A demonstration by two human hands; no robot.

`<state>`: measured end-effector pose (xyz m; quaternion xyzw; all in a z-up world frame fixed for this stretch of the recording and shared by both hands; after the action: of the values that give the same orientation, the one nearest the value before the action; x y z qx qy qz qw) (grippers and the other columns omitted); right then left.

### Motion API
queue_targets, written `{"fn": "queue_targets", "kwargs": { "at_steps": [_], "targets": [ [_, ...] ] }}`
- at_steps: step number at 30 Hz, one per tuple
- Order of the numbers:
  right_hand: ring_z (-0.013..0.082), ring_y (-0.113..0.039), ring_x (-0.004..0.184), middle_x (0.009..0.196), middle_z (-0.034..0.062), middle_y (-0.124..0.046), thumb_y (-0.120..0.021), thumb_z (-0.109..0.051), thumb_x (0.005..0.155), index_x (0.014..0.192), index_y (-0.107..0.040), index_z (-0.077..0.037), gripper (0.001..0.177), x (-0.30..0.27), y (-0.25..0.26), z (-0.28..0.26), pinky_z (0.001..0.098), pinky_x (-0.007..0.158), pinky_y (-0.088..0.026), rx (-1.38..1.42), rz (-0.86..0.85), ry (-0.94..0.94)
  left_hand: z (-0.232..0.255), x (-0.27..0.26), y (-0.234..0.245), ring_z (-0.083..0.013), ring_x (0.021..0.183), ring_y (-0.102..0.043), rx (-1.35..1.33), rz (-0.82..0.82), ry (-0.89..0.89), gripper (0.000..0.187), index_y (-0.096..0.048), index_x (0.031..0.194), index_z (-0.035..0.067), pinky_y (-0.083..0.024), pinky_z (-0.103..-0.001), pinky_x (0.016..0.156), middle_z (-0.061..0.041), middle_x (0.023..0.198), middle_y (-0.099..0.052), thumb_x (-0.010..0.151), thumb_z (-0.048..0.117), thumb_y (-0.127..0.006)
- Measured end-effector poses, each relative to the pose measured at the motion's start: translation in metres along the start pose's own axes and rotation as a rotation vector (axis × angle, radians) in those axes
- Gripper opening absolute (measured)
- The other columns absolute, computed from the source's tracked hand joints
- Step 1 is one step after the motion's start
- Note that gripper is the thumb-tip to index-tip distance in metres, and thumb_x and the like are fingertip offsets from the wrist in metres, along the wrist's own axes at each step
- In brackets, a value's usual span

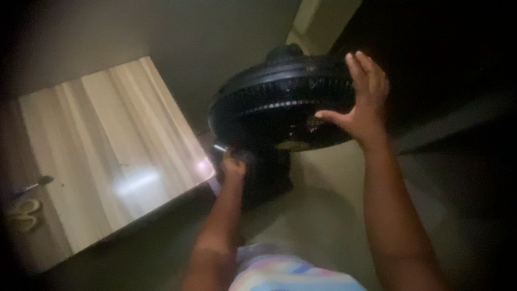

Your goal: The person assembles a black pedestal fan by attaching the front grille to the fan head. They use a screwdriver to tighten the screws securing the grille in place.

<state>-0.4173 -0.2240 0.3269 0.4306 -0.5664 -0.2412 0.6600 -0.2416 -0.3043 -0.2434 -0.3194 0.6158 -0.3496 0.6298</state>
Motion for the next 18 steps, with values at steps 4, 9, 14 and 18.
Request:
{"fn": "queue_targets", "kwargs": {
  "at_steps": [4,9,14,18],
  "targets": [
    [0.0372,-0.027,0.153,0.166,0.0127,-0.03,-0.093,-0.064,0.052,0.163,-0.027,-0.021,0.136,-0.005,-0.001,-0.004,0.0605,0.123,-0.023,-0.058,0.018,0.051,0.0,0.003,0.004,-0.016,0.082,-0.059,-0.025,0.076,0.01,0.009,-0.07,0.098,0.01,-0.048,-0.029,0.071,-0.003,0.092,-0.069,0.099,0.019,-0.068],
    [0.0321,-0.036,0.151,0.16,0.0087,-0.044,-0.093,-0.064,0.058,0.16,-0.037,-0.022,0.124,-0.005,-0.001,0.001,0.0587,0.125,-0.027,-0.007,0.046,0.027,0.004,0.002,0.011,-0.0208,0.088,-0.061,-0.038,0.197,-0.03,0.01,-0.068,0.096,0.009,-0.052,-0.036,0.083,-0.006,0.094,-0.066,0.096,0.018,-0.065],
    [0.0317,-0.042,0.143,0.149,0.0099,-0.051,-0.095,-0.066,0.065,0.153,-0.046,-0.02,0.111,0.0,0.002,-0.002,0.056,0.118,-0.033,0.0,0.124,0.123,0.012,0.002,-0.005,-0.0224,0.096,-0.062,-0.003,0.077,-0.031,0.008,-0.066,0.098,0.008,-0.052,-0.036,0.092,-0.006,0.1,-0.067,0.095,0.016,-0.066],
    [0.0337,-0.043,0.137,0.142,0.0114,-0.049,-0.094,-0.068,0.062,0.147,-0.047,-0.019,0.109,0.0,-0.002,0.001,0.0558,0.116,-0.035,0.003,0.17,0.122,0.02,0.005,0.007,-0.0233,0.097,-0.062,0.121,0.218,-0.016,0.016,-0.066,0.101,0.007,-0.05,-0.037,0.093,-0.007,0.1,-0.069,0.094,0.021,-0.068]
  ]
}}
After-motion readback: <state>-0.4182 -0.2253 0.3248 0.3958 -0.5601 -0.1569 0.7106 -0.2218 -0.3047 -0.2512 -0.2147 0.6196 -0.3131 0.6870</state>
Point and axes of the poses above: each hand's wrist, its own x-axis towards the middle knuckle, its own y-axis out of the back of the hand, z = x × y, the point moved 9 cm from there along x, towards the middle knuckle
